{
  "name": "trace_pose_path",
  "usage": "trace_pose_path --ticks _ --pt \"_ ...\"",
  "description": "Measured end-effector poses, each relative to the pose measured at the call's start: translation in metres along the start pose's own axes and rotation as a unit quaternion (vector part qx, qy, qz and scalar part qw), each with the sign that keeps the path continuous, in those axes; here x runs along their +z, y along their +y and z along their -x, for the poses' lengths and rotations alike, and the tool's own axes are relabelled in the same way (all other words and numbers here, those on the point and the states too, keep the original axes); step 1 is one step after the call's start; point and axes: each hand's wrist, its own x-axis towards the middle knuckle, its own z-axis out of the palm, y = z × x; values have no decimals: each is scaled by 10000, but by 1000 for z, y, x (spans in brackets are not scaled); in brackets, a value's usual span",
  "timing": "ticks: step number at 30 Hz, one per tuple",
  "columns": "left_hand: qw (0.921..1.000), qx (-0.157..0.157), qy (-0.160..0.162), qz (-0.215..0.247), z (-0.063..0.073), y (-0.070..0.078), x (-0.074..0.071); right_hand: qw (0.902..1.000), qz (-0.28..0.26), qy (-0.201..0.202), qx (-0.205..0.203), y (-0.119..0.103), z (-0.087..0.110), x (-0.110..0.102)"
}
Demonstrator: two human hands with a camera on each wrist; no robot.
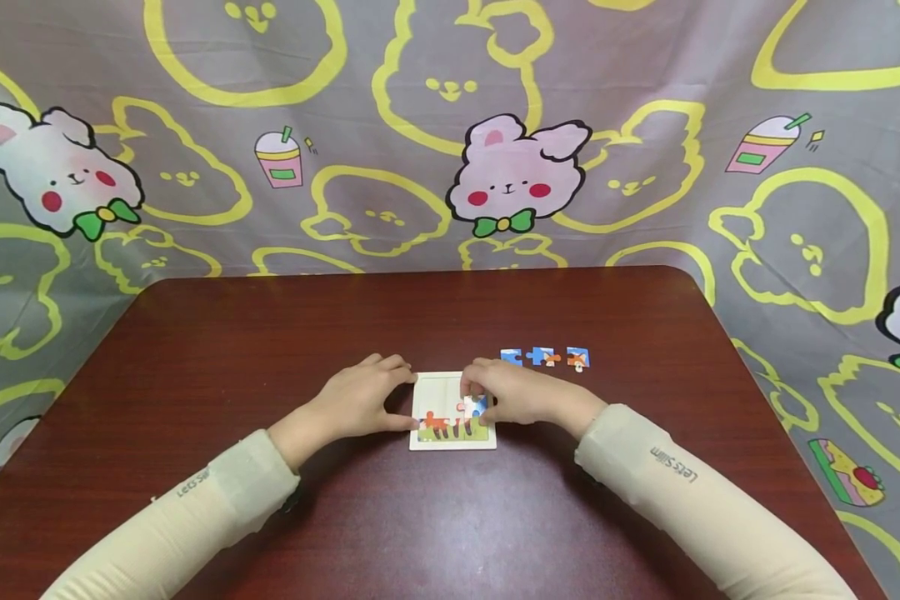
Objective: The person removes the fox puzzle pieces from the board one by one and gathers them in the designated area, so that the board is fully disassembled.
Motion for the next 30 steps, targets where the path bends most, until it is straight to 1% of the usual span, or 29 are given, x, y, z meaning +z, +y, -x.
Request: trace_pose_path --ticks 4,13,20,25,30 --pt "10000 8 4 6 0 0 0 9999 -83 33 -61 1 0 0" --pt "10000 25 35 8 0 -1 1 9996 -273 55 -51 -1 2 0" --pt "10000 20 37 20 -1 -1 1 9982 -504 208 -251 0 3 1" --pt "10000 19 34 17 -1 -1 1 9973 -654 262 -217 2 4 2" --pt "10000 31 46 25 -1 -2 1 9970 -631 378 -219 2 5 0"
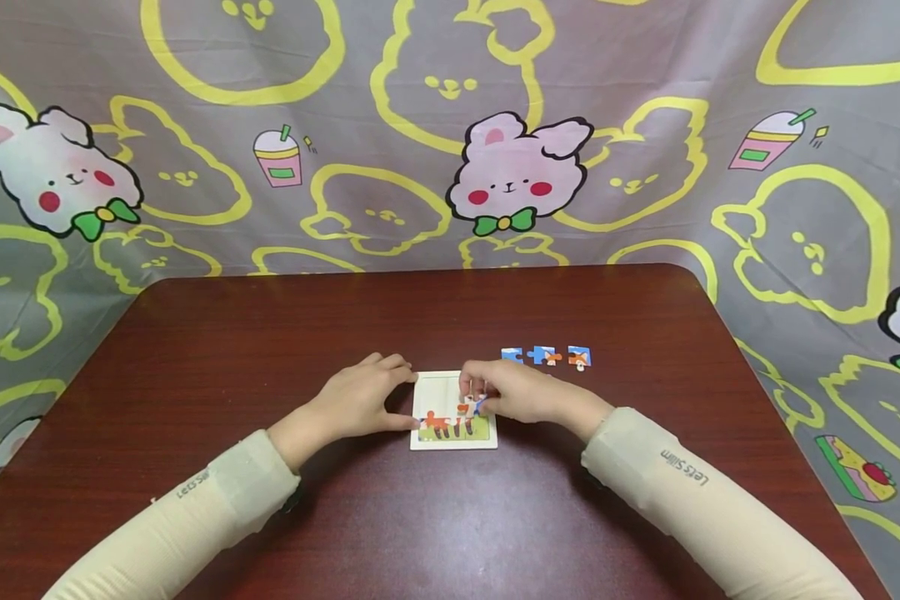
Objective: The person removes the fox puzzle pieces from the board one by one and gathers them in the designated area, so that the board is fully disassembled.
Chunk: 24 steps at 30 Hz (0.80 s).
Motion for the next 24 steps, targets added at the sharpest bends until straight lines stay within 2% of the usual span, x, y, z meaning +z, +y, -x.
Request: trace_pose_path --ticks 15,24 --pt "10000 -22 -66 48 1 0 -2 9995 -287 127 -13 3 5 -7" --pt "9999 -33 -104 61 1 0 -2 9995 -230 183 76 8 12 -13"
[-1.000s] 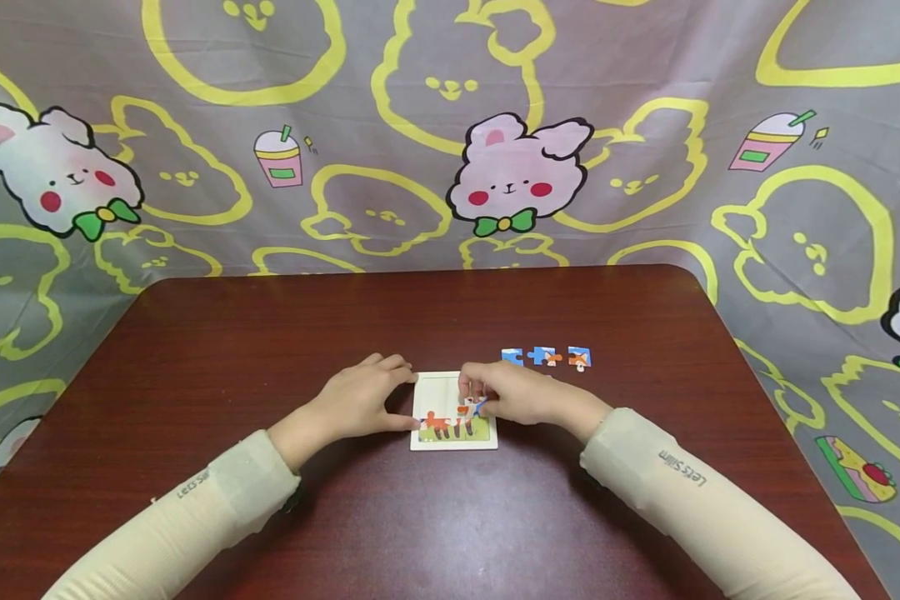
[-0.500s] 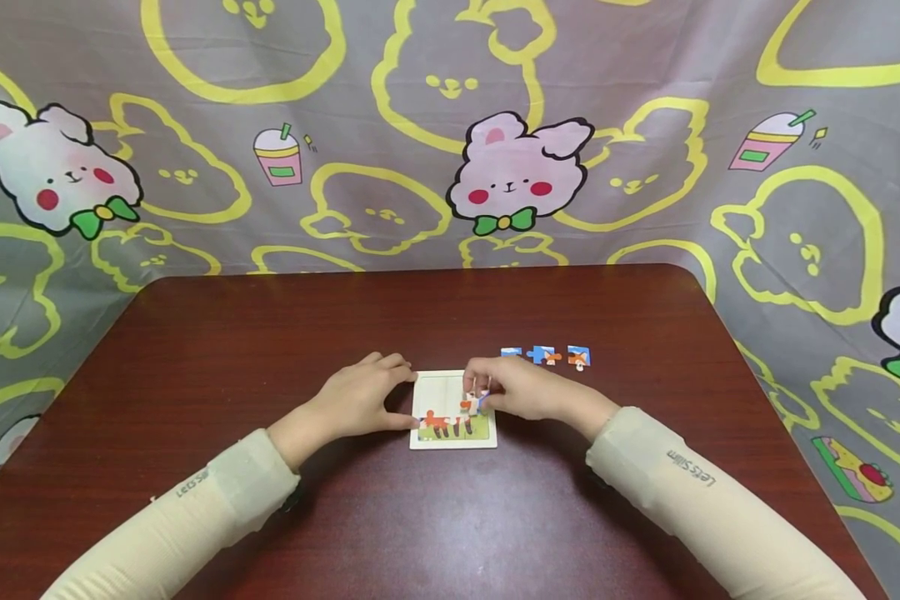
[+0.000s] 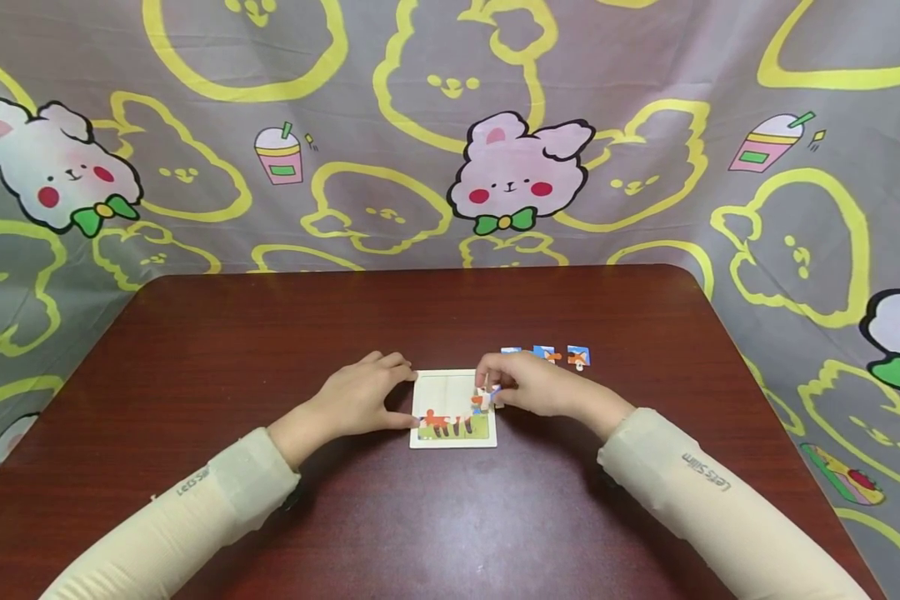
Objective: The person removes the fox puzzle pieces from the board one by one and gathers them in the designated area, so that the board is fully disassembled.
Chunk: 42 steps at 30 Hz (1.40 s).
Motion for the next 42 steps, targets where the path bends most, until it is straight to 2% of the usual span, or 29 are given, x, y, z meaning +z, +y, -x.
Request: trace_pose_path --ticks 9,16,23,33,37,42 --pt "10000 44 44 -67 -1 -1 0 9998 34 151 135 6 9 -8" --pt "10000 40 34 -34 -1 -1 0 9977 -465 245 433 10 21 -17" --pt "10000 -8 2 -16 -1 0 0 9975 -159 564 393 19 32 -27" --pt "10000 -35 29 20 -1 0 -1 9940 172 827 701 26 47 -38" --pt "10000 -27 18 3 0 0 -1 9932 71 836 804 31 53 -40" --pt "10000 11 20 -31 0 1 -1 9934 1 885 731 38 61 -43"
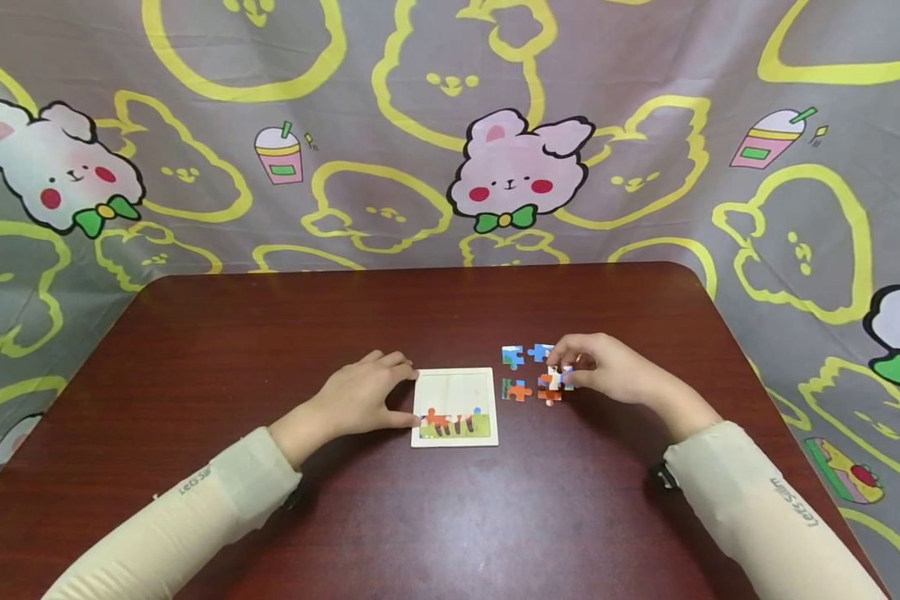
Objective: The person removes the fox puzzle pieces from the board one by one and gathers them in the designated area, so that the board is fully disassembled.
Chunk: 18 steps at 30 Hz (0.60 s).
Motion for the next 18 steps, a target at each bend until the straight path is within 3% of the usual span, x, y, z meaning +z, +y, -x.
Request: trace_pose_path --ticks 13,18 --pt "10000 -3 14 -23 0 0 2 9999 -12 -114 -37 21 12 -8" --pt "10000 8 23 -29 0 0 2 9993 -206 -288 156 27 14 -9"
